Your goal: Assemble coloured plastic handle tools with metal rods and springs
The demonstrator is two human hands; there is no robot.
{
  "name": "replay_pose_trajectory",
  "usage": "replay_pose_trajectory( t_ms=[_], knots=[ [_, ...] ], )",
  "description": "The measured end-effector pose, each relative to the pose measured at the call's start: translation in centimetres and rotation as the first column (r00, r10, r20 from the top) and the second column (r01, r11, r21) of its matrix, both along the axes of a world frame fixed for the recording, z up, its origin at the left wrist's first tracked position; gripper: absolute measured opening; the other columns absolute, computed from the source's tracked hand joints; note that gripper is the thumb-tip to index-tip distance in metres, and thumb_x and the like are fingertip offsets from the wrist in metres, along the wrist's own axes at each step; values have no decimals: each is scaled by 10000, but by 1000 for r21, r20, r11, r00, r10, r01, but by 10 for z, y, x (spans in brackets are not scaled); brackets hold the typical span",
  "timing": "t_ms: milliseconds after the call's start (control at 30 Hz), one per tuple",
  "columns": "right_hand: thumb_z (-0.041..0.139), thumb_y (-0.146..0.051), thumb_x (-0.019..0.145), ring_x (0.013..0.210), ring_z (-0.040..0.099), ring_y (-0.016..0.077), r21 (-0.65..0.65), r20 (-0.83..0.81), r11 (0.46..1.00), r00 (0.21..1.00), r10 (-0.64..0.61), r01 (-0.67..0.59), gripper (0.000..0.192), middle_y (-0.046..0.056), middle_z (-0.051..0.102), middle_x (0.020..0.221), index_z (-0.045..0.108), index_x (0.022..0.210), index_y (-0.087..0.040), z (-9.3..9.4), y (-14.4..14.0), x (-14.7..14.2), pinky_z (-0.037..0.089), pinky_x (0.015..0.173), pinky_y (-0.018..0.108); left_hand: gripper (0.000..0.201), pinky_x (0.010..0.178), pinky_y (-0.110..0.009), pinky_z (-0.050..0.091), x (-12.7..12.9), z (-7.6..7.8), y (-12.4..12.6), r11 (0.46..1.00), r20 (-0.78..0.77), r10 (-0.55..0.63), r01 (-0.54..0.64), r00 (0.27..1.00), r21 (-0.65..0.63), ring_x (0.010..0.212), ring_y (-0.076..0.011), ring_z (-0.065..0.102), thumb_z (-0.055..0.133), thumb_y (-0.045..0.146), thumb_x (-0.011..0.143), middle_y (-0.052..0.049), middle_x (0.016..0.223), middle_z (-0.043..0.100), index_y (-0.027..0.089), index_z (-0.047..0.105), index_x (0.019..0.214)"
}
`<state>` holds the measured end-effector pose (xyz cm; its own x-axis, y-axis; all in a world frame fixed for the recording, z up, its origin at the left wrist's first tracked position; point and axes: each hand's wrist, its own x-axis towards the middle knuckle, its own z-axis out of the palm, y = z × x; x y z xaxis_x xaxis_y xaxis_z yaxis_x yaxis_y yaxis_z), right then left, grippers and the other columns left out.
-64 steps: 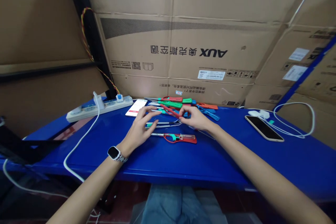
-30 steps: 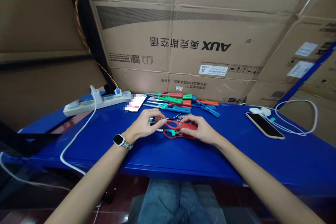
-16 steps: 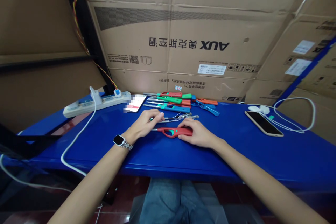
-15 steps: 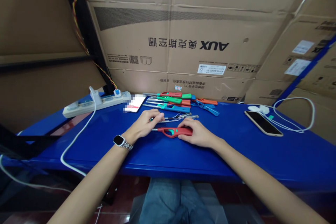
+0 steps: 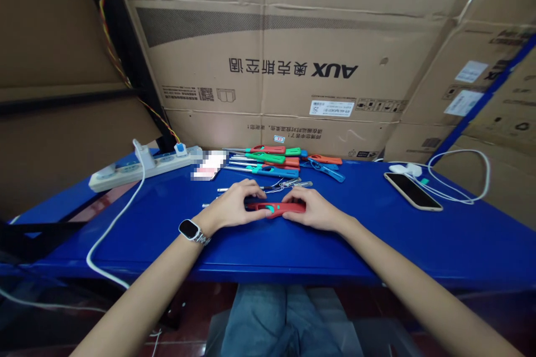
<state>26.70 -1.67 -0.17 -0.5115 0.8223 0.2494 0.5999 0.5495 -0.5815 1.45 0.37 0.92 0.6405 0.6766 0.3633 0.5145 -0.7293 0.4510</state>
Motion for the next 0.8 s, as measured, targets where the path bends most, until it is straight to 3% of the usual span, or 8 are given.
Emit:
replay_pose_trajectory(
  t_ms=[100, 200, 367, 600, 800],
  knots=[
    [740, -273, 794, 885, 647, 204, -26, -15, 1000, 1000, -16, 16, 218, 54, 711, 980, 694, 984, -177, 0, 0, 2, 485, 796, 329, 498, 844, -367, 483, 7, -4, -2, 1000, -109, -6, 6, 994, 4, 973, -266, 596, 725, 610, 749, -71, 1012, 642, 197, 685, 1024],
    [743, -285, 800, 888, 648, 201, -43, -27, 999, 1000, -12, 11, 221, 52, 716, 980, 700, 987, -174, 1, 0, 4, 484, 798, 325, 445, 839, -364, 483, 12, -8, -1, 1000, -154, -13, 12, 988, -7, 978, -267, 596, 714, 561, 777, -69, 1025, 637, 197, 669, 1028],
    [748, -310, 807, 891, 629, 200, -23, -15, 1000, 1000, -3, 3, 236, 59, 703, 986, 707, 992, -169, 1, 1, 6, 474, 814, 332, 288, 849, -359, 477, 13, -10, -1, 1000, -148, -15, 14, 989, -12, 976, -256, 592, 665, 447, 830, -60, 1005, 632, 195, 651, 969],
    [740, -299, 817, 847, 602, 187, -49, 3, 999, 1000, 0, 0, 197, 55, 682, 930, 707, 953, -161, 0, 4, 7, 450, 756, 305, 337, 783, -361, 473, 16, -12, -2, 1000, -145, 3, -1, 989, 12, 907, -249, 587, 638, 505, 852, -59, 959, 607, 186, 652, 960],
    [751, -297, 802, 829, 594, 184, -91, 47, 996, 999, -19, 23, 197, 47, 682, 910, 697, 932, -160, 6, 4, 6, 429, 733, 295, 351, 795, -345, 474, 19, -16, 2, 998, -95, -30, 24, 995, -63, 931, -245, 592, 641, 524, 868, -63, 988, 602, 198, 673, 995]
  ],
)
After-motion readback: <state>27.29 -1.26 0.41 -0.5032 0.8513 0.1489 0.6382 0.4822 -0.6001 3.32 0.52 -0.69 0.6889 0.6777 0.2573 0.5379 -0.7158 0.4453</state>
